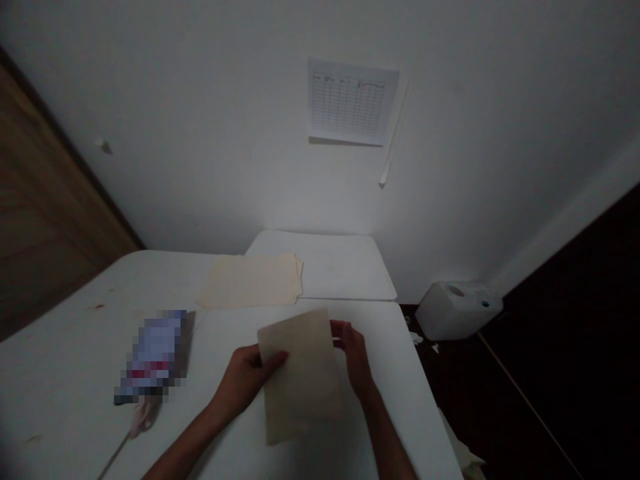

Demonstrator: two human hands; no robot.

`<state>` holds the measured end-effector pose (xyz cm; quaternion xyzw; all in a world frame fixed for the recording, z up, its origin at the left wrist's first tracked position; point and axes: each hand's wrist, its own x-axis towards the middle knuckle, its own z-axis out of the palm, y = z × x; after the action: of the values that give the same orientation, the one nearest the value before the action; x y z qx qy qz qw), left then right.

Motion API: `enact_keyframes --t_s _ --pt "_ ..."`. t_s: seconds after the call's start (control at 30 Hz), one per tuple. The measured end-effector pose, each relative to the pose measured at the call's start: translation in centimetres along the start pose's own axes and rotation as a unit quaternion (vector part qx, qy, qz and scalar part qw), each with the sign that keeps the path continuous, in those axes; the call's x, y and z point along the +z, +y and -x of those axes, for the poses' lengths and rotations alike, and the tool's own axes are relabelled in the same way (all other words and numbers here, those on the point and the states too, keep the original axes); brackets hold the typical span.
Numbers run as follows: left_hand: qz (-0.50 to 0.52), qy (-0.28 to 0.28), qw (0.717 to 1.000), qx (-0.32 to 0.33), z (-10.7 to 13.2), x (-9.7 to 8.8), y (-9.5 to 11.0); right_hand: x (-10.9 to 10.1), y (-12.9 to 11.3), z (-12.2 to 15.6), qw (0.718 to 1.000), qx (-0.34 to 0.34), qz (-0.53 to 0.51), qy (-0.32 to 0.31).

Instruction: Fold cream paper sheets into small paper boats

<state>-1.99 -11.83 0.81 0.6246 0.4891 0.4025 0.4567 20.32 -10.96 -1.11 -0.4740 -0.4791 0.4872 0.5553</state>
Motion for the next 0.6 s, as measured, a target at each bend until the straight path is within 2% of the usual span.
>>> enact_keyframes --t_s 0.1,0.2,0.3,0.43,0.6 --pt "0.087 -0.051 0.992 -0.080 -0.3 0.0 -0.1 0.4 -1.1 0.8 0.998 0.010 -0.013 -0.066" --pt "0.126 -0.062 0.985 -0.099 -0.4 0.3 -0.4 1.1 -1.0 1.1 0.997 0.044 0.021 -0.055" --pt "0.145 0.000 0.985 -0.097 -0.5 0.6 -0.4 1.5 -0.2 1.2 0.996 0.077 0.037 -0.021" --pt "0.125 0.098 0.982 -0.101 -0.8 0.5 -0.1 1.5 0.6 1.4 0.995 0.085 0.033 -0.026" --pt "0.093 0.130 0.981 -0.107 -0.9 0.1 0.1 1.4 1.0 1.6 0.995 0.091 0.045 -0.020"
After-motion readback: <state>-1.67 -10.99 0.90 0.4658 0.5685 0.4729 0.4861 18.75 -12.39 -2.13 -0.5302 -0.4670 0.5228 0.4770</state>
